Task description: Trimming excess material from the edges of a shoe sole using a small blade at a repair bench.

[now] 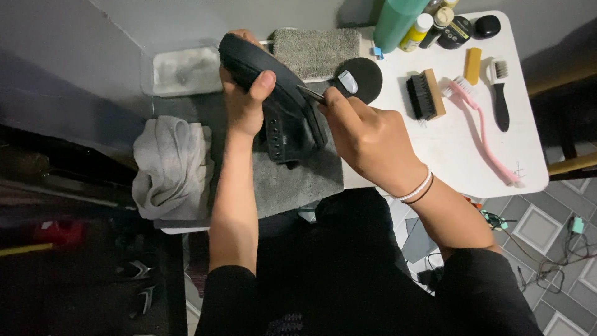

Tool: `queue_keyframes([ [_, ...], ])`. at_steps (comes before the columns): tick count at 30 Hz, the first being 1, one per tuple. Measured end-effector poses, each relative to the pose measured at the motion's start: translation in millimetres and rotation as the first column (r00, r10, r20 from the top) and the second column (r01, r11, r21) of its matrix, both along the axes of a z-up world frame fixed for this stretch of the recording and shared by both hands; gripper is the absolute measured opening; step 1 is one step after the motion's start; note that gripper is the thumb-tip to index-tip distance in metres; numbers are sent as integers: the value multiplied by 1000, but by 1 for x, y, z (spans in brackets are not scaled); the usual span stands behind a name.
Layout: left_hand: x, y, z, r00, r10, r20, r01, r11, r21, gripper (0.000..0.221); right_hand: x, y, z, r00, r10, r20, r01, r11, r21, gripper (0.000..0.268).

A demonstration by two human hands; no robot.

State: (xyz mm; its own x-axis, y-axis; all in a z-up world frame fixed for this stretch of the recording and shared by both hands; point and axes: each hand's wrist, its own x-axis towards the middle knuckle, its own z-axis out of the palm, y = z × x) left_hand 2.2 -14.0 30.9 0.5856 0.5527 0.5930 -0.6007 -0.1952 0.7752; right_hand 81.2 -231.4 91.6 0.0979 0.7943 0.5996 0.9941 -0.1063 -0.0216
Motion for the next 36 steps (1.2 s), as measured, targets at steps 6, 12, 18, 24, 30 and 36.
queue_keyframes([
  [6,0,-2,5,999,27,-30,-27,999,17,39,0,-2,-5,999,-35,24,35,999,-7,14],
  [12,-2,2,4,998,58,-24,-56,995,84,46,1,-3,-24,989,-74,132,76,997,-7,19],
  [18,3,16,-29,1000,-2,4,2,997,-73,42,1,-13,-69,993,-104,51,108,989,-96,29],
  [24,4,9,-4,998,-42,42,43,999,-15,39,-9,-41,-116,980,-109,-165,70,972,-222,34],
  [30,-7,3,-36,973,151,-174,-173,977,-124,66,6,-66,-79,872,-119,-475,-11,965,-261,14],
  [36,-36,-27,2,902,196,-386,-399,721,-566,113,14,-71,-89,673,-185,-716,79,981,-179,34],
])
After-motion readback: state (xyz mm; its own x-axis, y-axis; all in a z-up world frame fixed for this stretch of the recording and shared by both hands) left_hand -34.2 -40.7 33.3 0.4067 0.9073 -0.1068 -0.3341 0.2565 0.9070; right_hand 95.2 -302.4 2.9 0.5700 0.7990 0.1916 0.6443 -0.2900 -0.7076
